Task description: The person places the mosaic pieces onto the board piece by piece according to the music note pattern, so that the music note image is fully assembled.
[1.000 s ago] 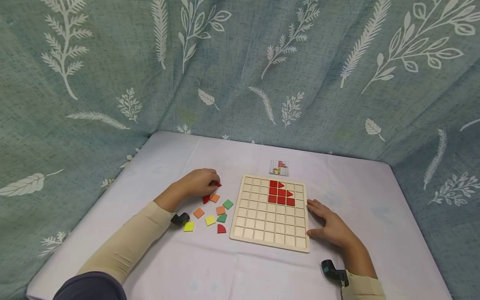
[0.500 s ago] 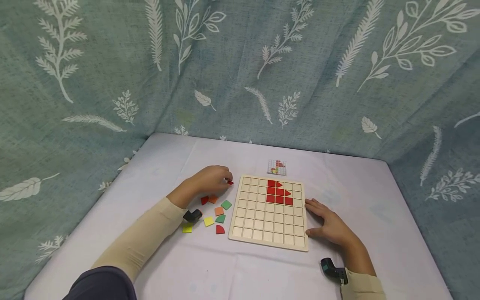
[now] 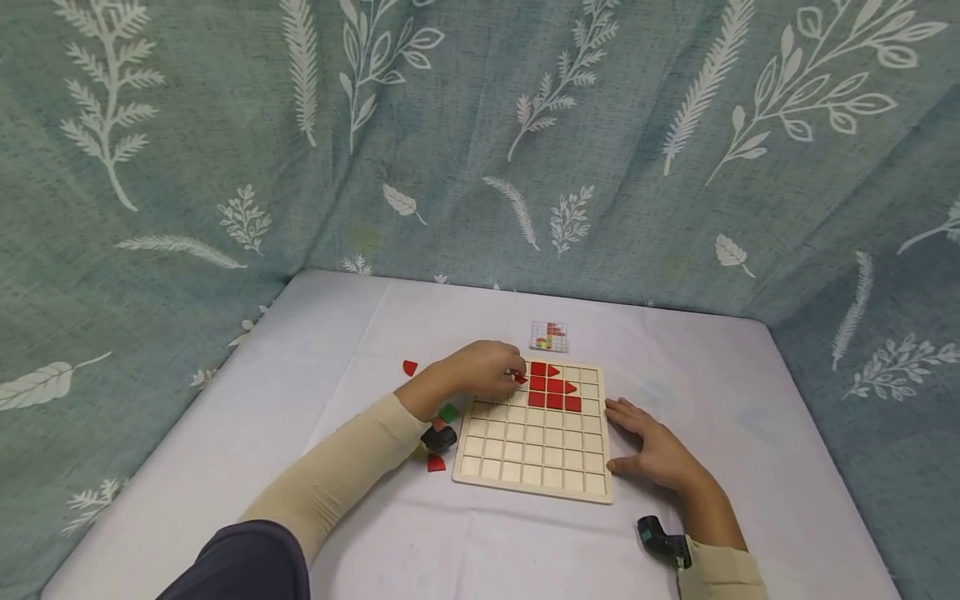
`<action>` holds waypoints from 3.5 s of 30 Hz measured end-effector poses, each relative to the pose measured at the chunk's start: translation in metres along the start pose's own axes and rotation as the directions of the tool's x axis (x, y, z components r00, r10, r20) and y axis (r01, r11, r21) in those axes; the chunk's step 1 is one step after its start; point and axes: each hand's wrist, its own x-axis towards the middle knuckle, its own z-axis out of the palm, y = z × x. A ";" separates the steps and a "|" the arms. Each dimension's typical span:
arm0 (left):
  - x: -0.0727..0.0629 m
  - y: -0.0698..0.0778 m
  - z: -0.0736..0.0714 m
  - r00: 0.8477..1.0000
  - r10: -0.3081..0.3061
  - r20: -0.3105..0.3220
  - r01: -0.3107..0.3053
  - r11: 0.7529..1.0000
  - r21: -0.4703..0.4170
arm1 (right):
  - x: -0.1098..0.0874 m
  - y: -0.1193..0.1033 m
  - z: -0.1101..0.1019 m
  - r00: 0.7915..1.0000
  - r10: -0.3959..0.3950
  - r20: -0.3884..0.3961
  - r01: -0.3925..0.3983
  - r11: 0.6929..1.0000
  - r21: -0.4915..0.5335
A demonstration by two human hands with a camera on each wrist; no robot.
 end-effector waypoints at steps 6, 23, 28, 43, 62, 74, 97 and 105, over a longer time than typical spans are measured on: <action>0.022 0.019 0.002 0.998 0.059 0.010 -0.059 0.998 -0.013 | 0.000 0.000 -0.001 1.000 -0.009 0.008 0.009 1.000 0.010; 0.063 0.052 0.009 0.989 0.140 0.036 -0.141 0.990 0.007 | 0.001 0.009 -0.001 0.999 -0.040 0.014 0.040 0.999 0.021; 0.072 0.060 0.011 0.985 0.167 0.044 -0.167 0.986 0.004 | 0.001 0.009 -0.001 0.998 -0.054 0.013 0.053 0.998 0.030; 0.086 0.073 0.025 0.989 0.128 0.079 -0.127 0.992 -0.023 | 0.000 0.010 0.000 1.000 -0.022 0.008 0.022 0.999 0.031; 0.089 0.077 0.028 0.988 0.120 0.099 -0.119 0.993 -0.017 | 0.001 0.007 -0.001 0.999 -0.035 0.008 0.034 0.998 0.052; 0.086 0.076 0.027 0.988 0.115 0.107 -0.117 0.993 0.011 | 0.001 0.004 0.000 0.999 -0.041 0.010 0.040 0.998 0.039; 0.079 0.077 0.018 0.989 0.078 0.130 -0.087 0.994 0.067 | 0.003 0.004 0.001 0.998 -0.057 0.004 0.057 0.998 0.019; 0.073 0.073 0.014 0.988 0.096 0.122 -0.103 0.993 0.058 | 0.001 0.008 0.001 0.999 -0.034 -0.001 0.034 0.999 0.021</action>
